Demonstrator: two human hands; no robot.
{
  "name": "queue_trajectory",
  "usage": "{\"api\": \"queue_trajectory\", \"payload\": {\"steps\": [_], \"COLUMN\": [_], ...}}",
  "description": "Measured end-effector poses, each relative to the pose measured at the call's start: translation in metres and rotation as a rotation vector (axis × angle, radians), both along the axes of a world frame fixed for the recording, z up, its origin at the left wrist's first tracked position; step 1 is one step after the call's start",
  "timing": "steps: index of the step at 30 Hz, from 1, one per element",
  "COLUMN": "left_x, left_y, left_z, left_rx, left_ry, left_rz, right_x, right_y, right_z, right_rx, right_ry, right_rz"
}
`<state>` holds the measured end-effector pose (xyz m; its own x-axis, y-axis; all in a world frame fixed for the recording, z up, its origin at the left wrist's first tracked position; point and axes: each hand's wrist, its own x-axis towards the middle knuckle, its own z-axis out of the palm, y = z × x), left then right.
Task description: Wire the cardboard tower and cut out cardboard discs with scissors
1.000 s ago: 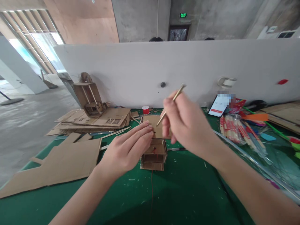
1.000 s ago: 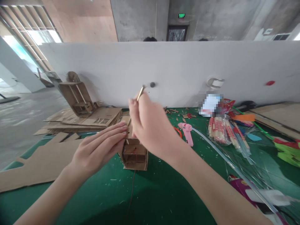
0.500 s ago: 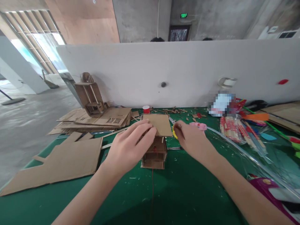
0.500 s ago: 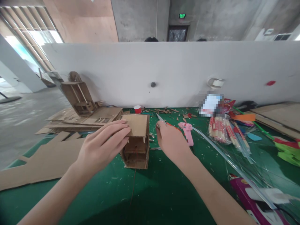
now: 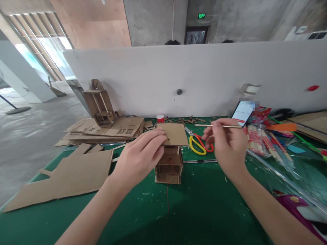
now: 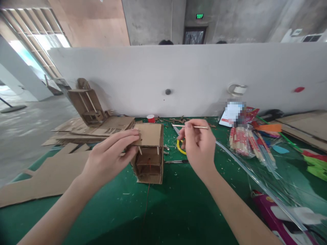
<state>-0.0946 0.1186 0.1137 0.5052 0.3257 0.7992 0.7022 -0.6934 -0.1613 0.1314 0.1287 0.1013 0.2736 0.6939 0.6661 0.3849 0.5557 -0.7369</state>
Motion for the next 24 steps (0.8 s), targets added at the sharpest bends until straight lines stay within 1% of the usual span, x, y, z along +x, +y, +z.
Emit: {"api": "queue_trajectory", "payload": {"steps": [2, 3, 4, 6, 8, 10, 13, 15, 18, 20, 22, 24], "left_x": [-0.002, -0.002, -0.003, -0.003, -0.004, -0.005, -0.007, -0.008, -0.008, -0.007, -0.006, -0.006], "left_y": [0.001, 0.002, 0.003, 0.005, 0.009, 0.013, 0.020, 0.024, 0.028, 0.029, 0.031, 0.031], "left_z": [0.004, 0.007, 0.011, 0.020, 0.028, 0.033, 0.033, 0.029, 0.021, 0.018, 0.016, 0.015], "left_rx": [-0.015, -0.024, -0.043, -0.127, -0.255, -0.374, -0.486, -0.523, -0.583, -0.620, -0.624, -0.626], "left_ry": [-0.025, -0.048, -0.076, -0.127, -0.153, -0.157, -0.130, -0.113, -0.094, -0.073, -0.063, -0.058], "left_rz": [0.028, 0.046, 0.065, 0.102, 0.134, 0.144, 0.122, 0.117, 0.131, 0.135, 0.140, 0.148], "right_x": [-0.006, -0.010, -0.013, -0.019, -0.024, -0.029, -0.036, -0.040, -0.044, -0.045, -0.046, -0.047], "right_y": [-0.014, -0.022, -0.028, -0.038, -0.040, -0.037, -0.028, -0.025, -0.026, -0.028, -0.031, -0.032], "right_z": [0.006, 0.007, 0.008, 0.007, 0.004, 0.001, -0.002, -0.003, -0.003, -0.003, -0.002, -0.001], "right_rx": [0.184, 0.272, 0.349, 0.446, 0.452, 0.394, 0.273, 0.191, 0.023, -0.095, -0.198, -0.286], "right_ry": [0.036, -0.011, -0.099, -0.364, -0.620, -0.747, -0.746, -0.744, -0.849, -0.922, -0.941, -0.949], "right_rz": [0.012, 0.022, 0.051, 0.122, 0.182, 0.202, 0.183, 0.172, 0.183, 0.141, 0.092, 0.075]}}
